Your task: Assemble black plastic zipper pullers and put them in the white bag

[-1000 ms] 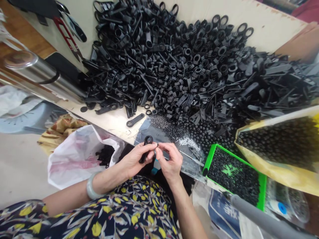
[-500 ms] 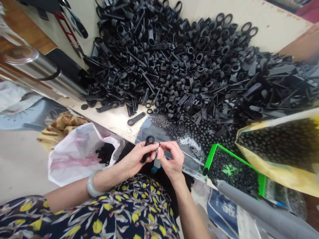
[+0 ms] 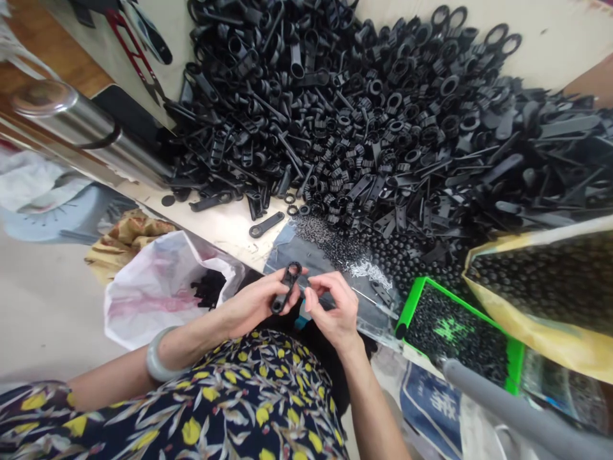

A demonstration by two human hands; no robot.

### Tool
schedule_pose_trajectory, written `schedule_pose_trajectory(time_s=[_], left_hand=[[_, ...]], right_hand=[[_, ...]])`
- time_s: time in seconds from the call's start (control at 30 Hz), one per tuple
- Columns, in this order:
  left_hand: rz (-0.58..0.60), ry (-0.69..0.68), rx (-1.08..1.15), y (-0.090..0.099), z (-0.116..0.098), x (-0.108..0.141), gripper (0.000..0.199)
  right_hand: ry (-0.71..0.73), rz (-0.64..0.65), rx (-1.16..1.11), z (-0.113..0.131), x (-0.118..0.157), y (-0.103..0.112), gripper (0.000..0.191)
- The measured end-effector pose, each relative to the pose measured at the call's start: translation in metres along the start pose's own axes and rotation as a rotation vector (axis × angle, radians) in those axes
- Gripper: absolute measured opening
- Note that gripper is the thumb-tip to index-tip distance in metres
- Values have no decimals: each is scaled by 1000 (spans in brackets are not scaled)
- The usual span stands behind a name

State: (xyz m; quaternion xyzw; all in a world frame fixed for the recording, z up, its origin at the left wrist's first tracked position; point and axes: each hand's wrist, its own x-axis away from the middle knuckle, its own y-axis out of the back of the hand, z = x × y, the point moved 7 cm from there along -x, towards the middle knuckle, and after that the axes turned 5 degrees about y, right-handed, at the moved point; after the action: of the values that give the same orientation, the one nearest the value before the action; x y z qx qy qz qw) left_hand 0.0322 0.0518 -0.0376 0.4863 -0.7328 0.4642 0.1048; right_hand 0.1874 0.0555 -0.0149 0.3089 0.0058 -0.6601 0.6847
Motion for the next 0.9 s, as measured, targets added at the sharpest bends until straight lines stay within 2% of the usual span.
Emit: schedule_pose_trajectory(time_s=[0.07, 0.17, 0.27, 0.4, 0.9], left_hand=[[3, -28, -51, 0, 1, -1, 22], [-12, -95, -87, 1, 1, -2, 36], [-41, -136, -111, 3, 2, -1, 46], [-69, -125, -128, 5, 5, 0, 55], [-15, -99, -165, 3, 17, -3, 46]], right_hand=[[26, 63, 3, 2, 1, -6, 18], [45, 138, 23, 4, 2, -12, 20], [49, 159, 52, 4, 0, -13, 18], [67, 167, 83, 6, -2, -13, 18], [114, 220, 217, 6, 7, -12, 24]])
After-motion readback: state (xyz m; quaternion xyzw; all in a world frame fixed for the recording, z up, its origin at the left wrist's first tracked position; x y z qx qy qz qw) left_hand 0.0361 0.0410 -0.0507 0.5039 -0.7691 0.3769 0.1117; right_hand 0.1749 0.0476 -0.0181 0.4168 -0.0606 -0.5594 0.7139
